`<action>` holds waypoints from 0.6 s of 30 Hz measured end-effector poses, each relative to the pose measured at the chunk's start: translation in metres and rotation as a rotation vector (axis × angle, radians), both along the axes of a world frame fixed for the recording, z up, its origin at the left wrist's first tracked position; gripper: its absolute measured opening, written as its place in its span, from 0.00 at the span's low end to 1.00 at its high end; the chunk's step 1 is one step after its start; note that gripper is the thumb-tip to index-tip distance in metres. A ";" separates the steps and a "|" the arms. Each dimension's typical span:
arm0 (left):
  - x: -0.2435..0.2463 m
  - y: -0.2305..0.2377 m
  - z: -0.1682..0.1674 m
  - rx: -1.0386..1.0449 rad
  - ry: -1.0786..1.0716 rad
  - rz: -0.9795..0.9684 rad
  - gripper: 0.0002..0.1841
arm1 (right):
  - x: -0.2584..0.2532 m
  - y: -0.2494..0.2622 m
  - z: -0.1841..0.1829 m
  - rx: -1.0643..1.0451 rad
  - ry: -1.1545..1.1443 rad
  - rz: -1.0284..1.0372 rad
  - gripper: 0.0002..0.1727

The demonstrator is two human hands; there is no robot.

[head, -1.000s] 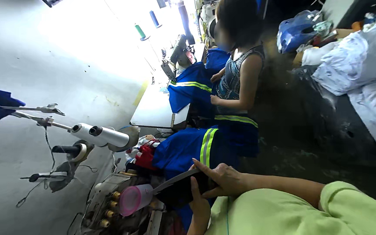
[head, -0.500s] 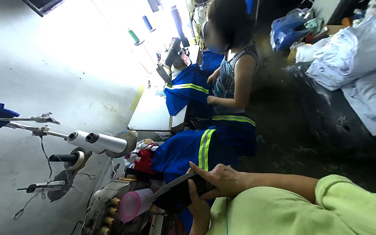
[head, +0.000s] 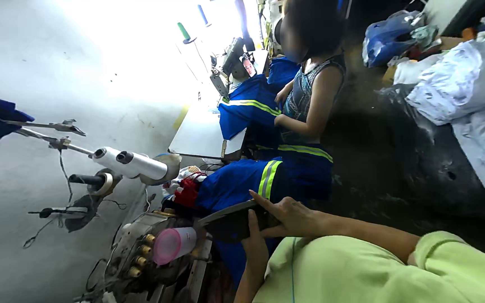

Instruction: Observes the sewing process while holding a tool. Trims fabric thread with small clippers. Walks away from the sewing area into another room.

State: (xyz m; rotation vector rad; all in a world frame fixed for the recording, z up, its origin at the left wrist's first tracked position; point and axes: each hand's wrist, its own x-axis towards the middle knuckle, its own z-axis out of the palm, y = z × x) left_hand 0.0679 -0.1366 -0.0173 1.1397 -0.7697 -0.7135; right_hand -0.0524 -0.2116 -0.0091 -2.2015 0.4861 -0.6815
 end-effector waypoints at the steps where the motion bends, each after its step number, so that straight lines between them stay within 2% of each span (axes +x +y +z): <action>1: 0.004 -0.001 -0.001 -0.019 -0.013 -0.056 0.15 | 0.000 -0.002 -0.002 -0.011 -0.028 0.005 0.51; 3: 0.012 -0.006 -0.001 -0.068 -0.030 -0.183 0.26 | 0.002 -0.004 -0.004 -0.010 -0.068 0.001 0.53; 7: 0.020 -0.004 -0.003 -0.037 -0.007 -0.282 0.35 | 0.006 0.000 -0.013 0.064 -0.083 -0.008 0.52; 16: 0.019 0.002 0.000 0.017 0.137 -0.257 0.24 | 0.011 0.003 -0.010 0.157 -0.037 -0.022 0.54; 18: 0.020 0.002 0.004 0.038 0.170 -0.279 0.24 | 0.011 0.003 -0.010 0.187 -0.028 -0.016 0.55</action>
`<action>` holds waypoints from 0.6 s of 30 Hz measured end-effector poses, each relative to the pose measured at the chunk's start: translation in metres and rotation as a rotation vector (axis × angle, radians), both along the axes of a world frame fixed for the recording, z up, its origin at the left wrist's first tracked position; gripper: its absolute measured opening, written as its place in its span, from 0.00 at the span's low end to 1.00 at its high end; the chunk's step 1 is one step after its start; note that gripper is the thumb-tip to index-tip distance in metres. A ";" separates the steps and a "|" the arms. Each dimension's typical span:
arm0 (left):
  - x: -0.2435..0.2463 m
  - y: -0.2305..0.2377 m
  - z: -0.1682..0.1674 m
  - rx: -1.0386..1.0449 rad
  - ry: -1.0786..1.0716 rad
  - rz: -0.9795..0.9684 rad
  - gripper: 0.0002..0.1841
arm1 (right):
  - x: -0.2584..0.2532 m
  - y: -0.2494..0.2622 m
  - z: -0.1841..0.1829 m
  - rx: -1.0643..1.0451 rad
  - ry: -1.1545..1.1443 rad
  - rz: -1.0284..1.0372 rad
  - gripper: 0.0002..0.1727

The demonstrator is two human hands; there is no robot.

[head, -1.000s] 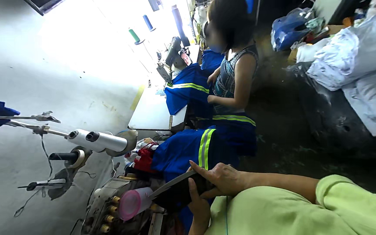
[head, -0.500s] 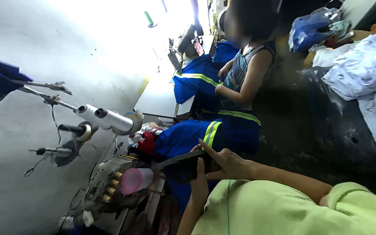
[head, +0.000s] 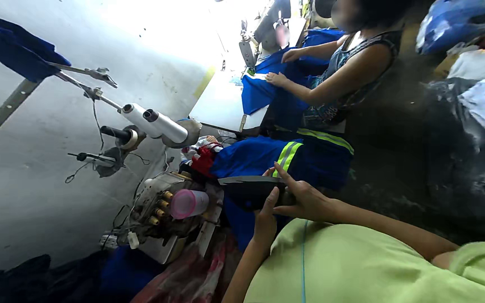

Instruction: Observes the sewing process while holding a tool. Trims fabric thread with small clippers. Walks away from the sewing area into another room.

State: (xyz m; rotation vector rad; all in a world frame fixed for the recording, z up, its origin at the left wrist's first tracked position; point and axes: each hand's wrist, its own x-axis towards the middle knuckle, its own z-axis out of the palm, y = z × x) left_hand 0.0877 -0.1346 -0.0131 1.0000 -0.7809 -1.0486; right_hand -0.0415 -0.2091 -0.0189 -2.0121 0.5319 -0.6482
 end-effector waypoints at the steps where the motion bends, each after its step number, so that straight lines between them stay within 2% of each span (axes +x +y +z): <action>1: 0.000 0.000 0.002 0.016 0.020 -0.002 0.24 | 0.000 0.000 0.001 0.014 0.006 0.004 0.56; 7: -0.001 0.003 0.004 0.077 0.133 0.014 0.21 | 0.001 -0.002 0.001 0.014 -0.010 0.009 0.56; 12: -0.005 0.005 0.005 0.139 0.135 0.067 0.10 | 0.001 -0.006 0.001 0.029 -0.031 0.037 0.54; 18: -0.003 0.003 0.005 0.022 -0.121 0.052 0.19 | 0.001 -0.008 0.000 0.004 -0.062 0.046 0.50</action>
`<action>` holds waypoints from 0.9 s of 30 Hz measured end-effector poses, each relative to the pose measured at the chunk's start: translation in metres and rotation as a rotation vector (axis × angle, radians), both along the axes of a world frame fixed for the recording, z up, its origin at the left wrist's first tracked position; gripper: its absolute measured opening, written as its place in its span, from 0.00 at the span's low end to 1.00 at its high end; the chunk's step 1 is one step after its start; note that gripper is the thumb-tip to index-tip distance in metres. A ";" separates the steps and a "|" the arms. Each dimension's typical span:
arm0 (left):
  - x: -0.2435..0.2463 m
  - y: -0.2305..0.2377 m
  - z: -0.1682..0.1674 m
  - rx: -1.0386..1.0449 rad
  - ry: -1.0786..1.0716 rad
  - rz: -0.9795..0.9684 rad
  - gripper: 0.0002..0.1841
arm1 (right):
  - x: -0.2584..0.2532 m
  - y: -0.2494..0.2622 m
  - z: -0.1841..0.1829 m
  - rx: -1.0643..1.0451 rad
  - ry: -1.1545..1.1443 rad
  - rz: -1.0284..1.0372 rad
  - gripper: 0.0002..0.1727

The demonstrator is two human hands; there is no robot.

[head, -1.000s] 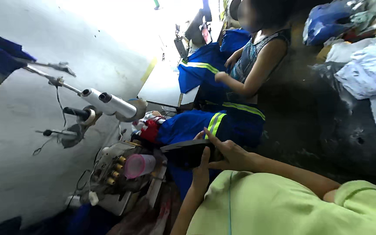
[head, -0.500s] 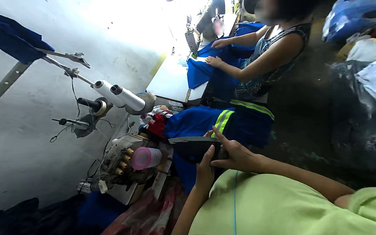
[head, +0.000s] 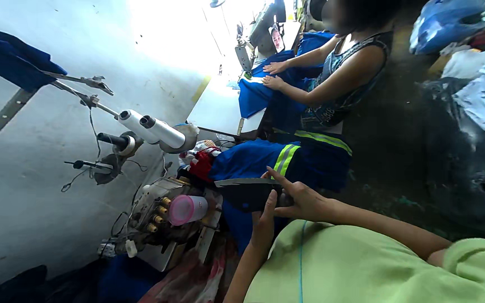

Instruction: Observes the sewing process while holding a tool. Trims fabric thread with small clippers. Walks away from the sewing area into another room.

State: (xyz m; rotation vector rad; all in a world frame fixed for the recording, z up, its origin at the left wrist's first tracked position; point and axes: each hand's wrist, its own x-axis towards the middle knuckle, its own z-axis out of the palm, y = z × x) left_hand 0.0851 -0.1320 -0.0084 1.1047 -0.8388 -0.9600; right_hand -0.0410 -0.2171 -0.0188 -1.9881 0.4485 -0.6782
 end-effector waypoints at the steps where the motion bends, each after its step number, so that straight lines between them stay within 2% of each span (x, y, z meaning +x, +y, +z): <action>1: 0.000 -0.001 0.000 -0.009 -0.010 -0.003 0.19 | 0.000 0.000 -0.001 -0.001 -0.007 -0.001 0.50; 5: 0.000 -0.003 0.000 -0.024 -0.040 0.022 0.18 | 0.001 -0.001 -0.003 -0.009 -0.030 -0.006 0.50; 10: 0.002 -0.004 0.000 -0.011 -0.083 0.004 0.22 | 0.000 -0.001 -0.004 0.016 -0.044 0.024 0.50; 18: -0.002 -0.006 0.005 0.039 -0.032 0.041 0.17 | -0.001 -0.002 -0.001 0.060 0.010 0.038 0.50; 27: -0.003 -0.007 0.001 0.001 0.017 0.014 0.19 | -0.005 -0.006 0.002 0.071 0.019 0.092 0.52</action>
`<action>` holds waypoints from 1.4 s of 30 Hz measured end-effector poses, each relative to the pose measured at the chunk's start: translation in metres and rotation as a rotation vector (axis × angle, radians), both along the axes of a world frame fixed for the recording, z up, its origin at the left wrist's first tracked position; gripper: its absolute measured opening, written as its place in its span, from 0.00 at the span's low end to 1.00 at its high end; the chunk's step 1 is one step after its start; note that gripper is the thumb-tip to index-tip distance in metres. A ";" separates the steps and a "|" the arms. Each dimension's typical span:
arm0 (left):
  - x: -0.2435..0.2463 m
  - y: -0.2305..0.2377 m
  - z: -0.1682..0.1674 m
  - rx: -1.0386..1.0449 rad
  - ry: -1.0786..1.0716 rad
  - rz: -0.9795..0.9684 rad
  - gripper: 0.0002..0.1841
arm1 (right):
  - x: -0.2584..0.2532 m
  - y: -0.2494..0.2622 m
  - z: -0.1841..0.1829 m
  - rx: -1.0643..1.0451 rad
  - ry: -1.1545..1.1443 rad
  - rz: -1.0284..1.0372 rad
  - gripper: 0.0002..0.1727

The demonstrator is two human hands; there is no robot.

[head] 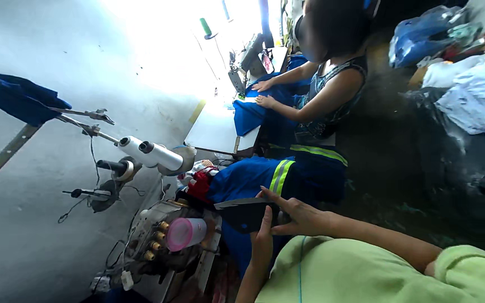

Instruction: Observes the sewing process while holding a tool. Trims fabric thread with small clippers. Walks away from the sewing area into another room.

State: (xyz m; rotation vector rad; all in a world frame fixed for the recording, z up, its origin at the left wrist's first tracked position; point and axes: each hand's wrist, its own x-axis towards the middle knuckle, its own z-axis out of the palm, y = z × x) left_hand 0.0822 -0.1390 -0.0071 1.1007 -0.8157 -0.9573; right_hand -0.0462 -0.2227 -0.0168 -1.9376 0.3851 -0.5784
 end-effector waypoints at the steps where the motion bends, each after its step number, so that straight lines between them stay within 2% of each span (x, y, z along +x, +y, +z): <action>1: 0.000 0.000 0.000 -0.010 -0.004 -0.001 0.19 | 0.000 0.000 -0.001 -0.006 -0.003 0.002 0.52; 13: -0.012 0.000 -0.009 0.032 0.002 0.195 0.10 | -0.002 0.006 -0.007 -0.164 0.010 -0.093 0.47; 16: -0.010 0.000 -0.007 0.000 -0.061 0.167 0.11 | -0.002 0.003 -0.009 -0.198 -0.035 -0.075 0.47; 18: -0.006 0.000 -0.008 -0.035 -0.085 0.098 0.16 | -0.002 0.000 -0.010 -0.150 -0.028 -0.025 0.50; 25: -0.003 0.004 -0.010 -0.022 -0.033 0.022 0.22 | 0.000 0.001 -0.009 -0.111 -0.071 0.004 0.51; 33: -0.010 0.001 -0.009 -0.032 -0.021 0.141 0.14 | -0.003 0.005 -0.004 -0.113 0.026 -0.027 0.50; 42: -0.011 -0.001 -0.017 -0.053 0.017 0.220 0.12 | -0.001 0.007 -0.008 -0.207 0.007 -0.077 0.49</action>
